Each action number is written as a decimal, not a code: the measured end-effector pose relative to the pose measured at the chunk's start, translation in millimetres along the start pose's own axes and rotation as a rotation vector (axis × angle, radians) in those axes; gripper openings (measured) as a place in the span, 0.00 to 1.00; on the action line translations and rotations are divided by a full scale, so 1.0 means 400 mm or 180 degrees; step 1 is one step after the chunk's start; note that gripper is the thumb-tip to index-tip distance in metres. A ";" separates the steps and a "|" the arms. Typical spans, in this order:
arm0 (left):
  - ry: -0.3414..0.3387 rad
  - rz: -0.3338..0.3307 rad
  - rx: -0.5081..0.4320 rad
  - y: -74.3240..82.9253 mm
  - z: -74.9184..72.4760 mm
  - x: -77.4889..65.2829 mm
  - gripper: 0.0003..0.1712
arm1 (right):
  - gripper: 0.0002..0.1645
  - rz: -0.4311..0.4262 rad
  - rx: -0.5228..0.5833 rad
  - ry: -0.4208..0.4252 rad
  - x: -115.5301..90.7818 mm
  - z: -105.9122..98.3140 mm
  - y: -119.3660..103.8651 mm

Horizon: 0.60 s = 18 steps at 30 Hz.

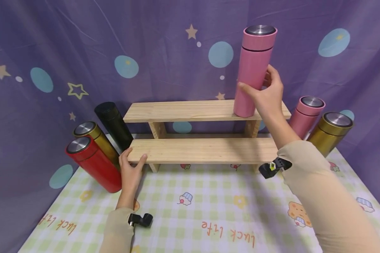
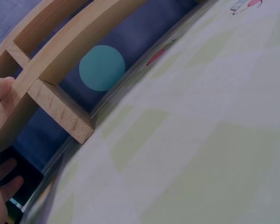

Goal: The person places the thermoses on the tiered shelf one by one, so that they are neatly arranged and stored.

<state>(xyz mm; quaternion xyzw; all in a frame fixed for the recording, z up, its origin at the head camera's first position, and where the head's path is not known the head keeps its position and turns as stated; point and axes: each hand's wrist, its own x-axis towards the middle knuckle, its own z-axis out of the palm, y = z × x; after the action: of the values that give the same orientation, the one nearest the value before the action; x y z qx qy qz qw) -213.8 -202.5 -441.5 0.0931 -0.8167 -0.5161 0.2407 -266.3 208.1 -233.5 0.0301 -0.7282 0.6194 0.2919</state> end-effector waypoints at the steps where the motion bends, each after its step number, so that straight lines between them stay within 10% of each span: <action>1: -0.0001 0.0003 -0.0002 0.000 0.000 0.000 0.42 | 0.43 -0.0001 -0.0009 0.0016 0.005 0.004 0.001; 18: -0.0013 -0.0014 0.0022 -0.004 -0.002 0.003 0.43 | 0.46 0.0291 0.0049 0.0106 0.076 0.029 0.033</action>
<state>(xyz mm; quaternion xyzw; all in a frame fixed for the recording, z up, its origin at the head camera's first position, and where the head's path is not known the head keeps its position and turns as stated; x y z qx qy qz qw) -214.5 -204.4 -442.5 0.0947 -0.8188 -0.5140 0.2376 -301.3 210.3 -231.6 -0.0113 -0.7191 0.6380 0.2751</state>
